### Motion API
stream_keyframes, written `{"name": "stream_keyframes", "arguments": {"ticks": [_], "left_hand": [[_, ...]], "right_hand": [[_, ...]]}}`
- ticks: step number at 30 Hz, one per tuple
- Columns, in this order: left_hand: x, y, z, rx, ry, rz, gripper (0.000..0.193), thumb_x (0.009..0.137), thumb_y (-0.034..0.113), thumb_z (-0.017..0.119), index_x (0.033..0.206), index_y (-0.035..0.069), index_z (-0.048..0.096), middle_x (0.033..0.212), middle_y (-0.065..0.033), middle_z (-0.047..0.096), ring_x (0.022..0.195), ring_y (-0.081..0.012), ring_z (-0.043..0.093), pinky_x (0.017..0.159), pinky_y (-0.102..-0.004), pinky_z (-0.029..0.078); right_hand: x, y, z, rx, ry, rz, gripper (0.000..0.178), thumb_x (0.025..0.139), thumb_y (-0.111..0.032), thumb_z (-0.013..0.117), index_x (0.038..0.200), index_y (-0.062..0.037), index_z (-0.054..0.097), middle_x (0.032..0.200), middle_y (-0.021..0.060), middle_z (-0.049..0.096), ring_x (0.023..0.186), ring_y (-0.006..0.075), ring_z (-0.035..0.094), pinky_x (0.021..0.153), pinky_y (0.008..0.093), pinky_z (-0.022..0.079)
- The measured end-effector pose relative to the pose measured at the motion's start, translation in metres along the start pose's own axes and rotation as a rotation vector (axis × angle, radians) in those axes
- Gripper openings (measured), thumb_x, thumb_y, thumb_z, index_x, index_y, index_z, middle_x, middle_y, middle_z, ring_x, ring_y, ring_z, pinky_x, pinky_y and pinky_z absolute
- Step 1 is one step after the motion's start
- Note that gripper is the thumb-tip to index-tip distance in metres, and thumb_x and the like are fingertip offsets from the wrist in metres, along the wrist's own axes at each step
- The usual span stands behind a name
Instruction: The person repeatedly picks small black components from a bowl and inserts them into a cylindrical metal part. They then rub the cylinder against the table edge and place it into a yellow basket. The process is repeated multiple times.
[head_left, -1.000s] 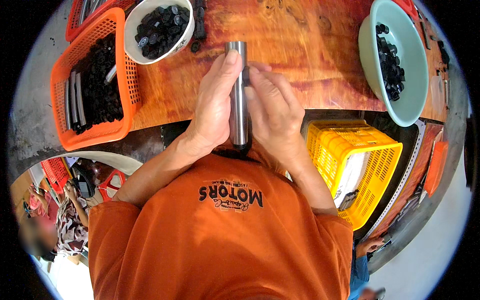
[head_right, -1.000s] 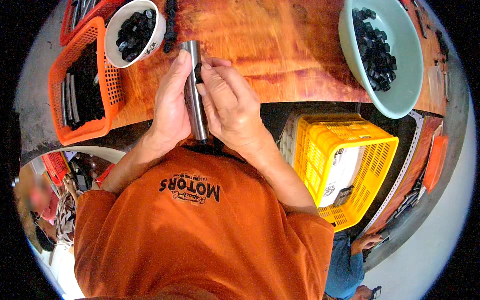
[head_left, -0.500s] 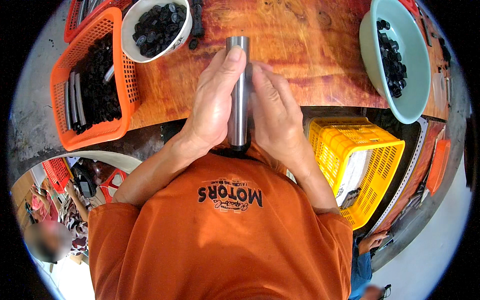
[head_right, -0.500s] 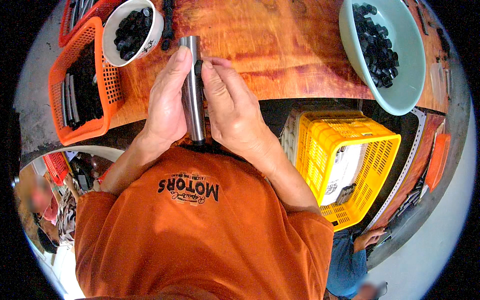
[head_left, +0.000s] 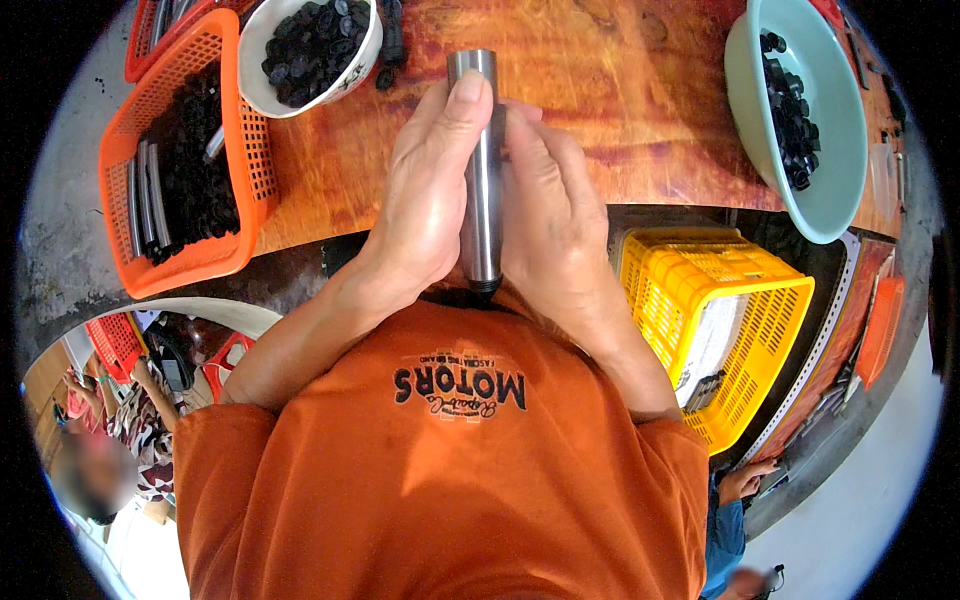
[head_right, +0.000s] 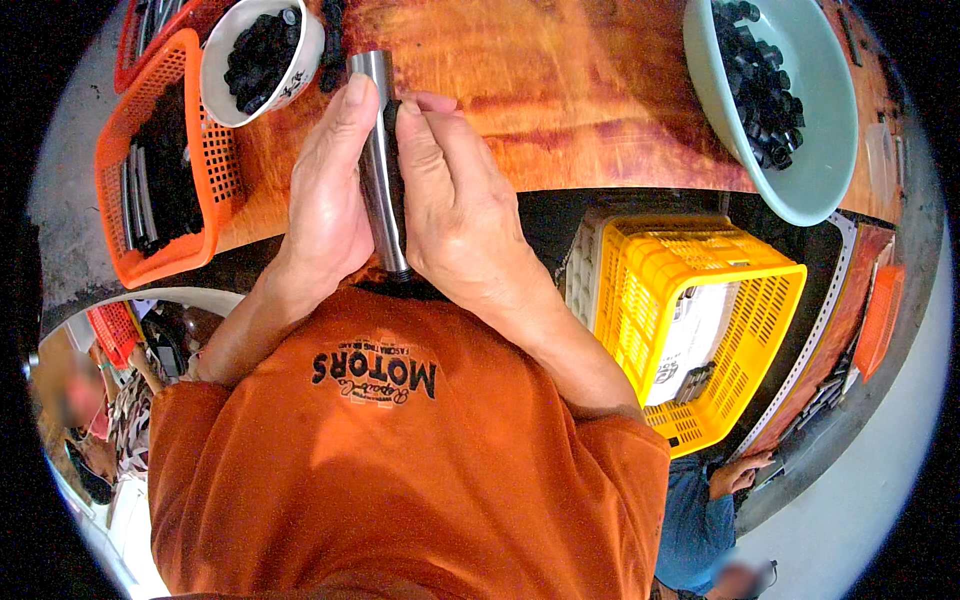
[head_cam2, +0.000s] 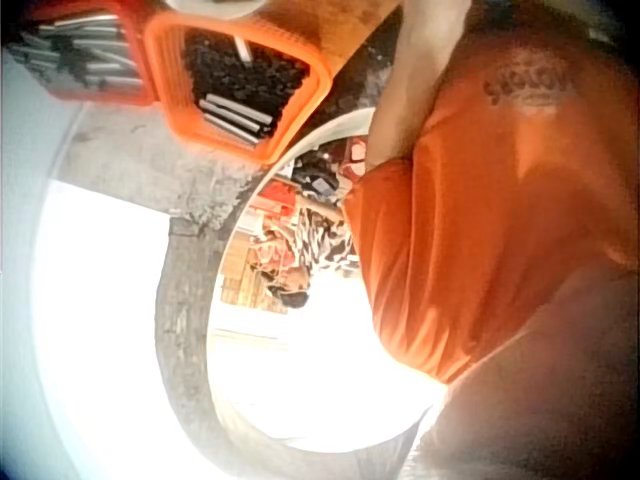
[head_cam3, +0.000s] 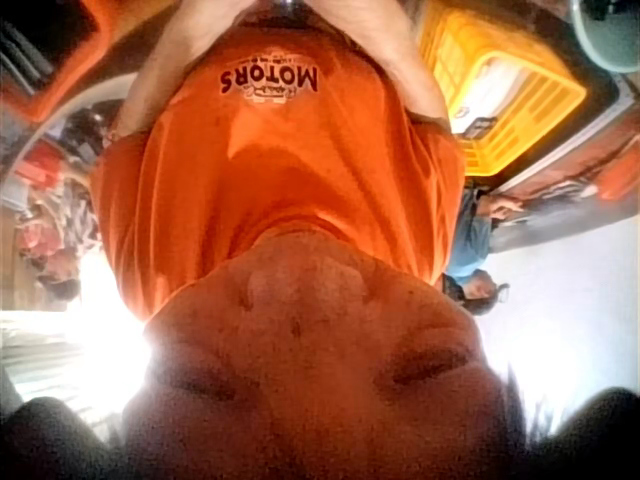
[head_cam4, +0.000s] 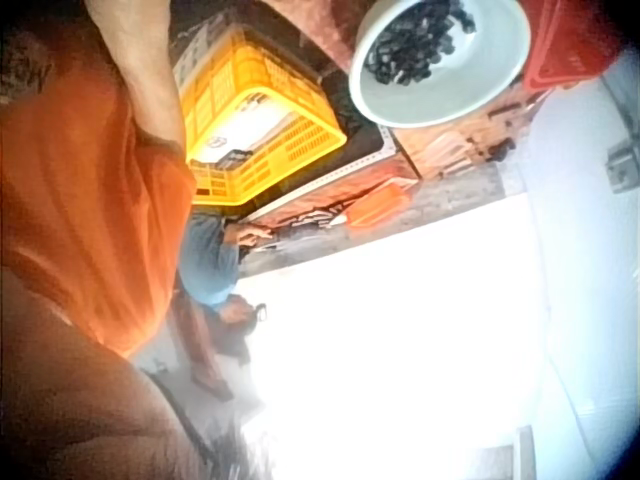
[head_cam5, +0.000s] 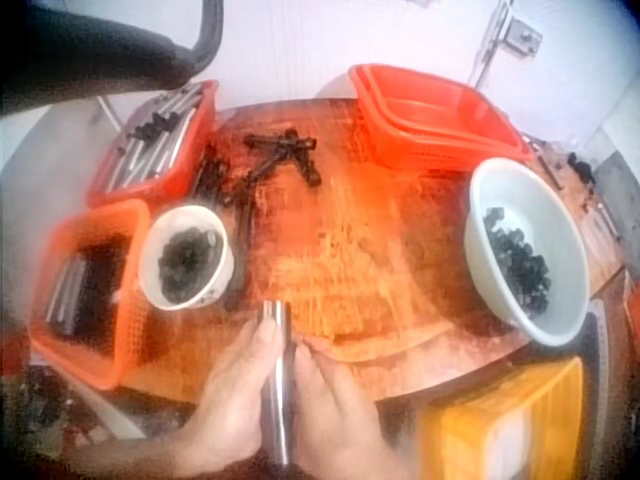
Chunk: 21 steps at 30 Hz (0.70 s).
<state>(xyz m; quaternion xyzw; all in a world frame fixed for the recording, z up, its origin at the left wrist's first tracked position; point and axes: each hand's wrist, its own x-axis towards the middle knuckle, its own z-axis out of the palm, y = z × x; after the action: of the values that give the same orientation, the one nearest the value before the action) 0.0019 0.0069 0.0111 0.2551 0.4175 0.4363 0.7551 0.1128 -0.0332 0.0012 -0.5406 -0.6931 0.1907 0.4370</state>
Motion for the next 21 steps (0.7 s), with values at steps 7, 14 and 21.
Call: {"name": "stream_keyframes", "arguments": {"ticks": [7,14,21], "left_hand": [[-0.003,-0.001,0.0,-0.08,-0.045,0.067,0.033,0.099,0.038,0.046,0.101,0.005,0.049,0.093,-0.0036,0.057,0.081,-0.0071,0.055,0.072,-0.0238,0.048],[-0.004,0.005,0.005,-0.045,-0.018,0.126,0.035,0.099,0.038,0.046,0.102,0.003,0.048,0.097,-0.0069,0.059,0.084,-0.0103,0.058,0.076,-0.0259,0.049],[-0.002,0.007,-0.003,-0.059,-0.067,0.093,0.036,0.098,0.038,0.047,0.103,0.002,0.049,0.097,-0.0099,0.061,0.086,-0.0124,0.059,0.078,-0.0261,0.049]], "right_hand": [[0.011,0.003,-0.001,0.286,0.146,0.094,0.018,0.078,0.007,0.063,0.097,0.0067,0.063,0.091,0.0193,0.064,0.087,0.0307,0.065,0.076,0.0341,0.053],[0.012,-0.002,0.004,0.519,0.195,0.288,0.013,0.079,0.006,0.064,0.093,0.007,0.065,0.089,0.0173,0.066,0.086,0.0276,0.066,0.077,0.0317,0.052],[0.01,0.003,0.001,0.215,0.098,-0.084,0.029,0.078,0.012,0.058,0.107,0.0086,0.06,0.097,0.0211,0.064,0.087,0.0303,0.065,0.077,0.0322,0.052]]}}
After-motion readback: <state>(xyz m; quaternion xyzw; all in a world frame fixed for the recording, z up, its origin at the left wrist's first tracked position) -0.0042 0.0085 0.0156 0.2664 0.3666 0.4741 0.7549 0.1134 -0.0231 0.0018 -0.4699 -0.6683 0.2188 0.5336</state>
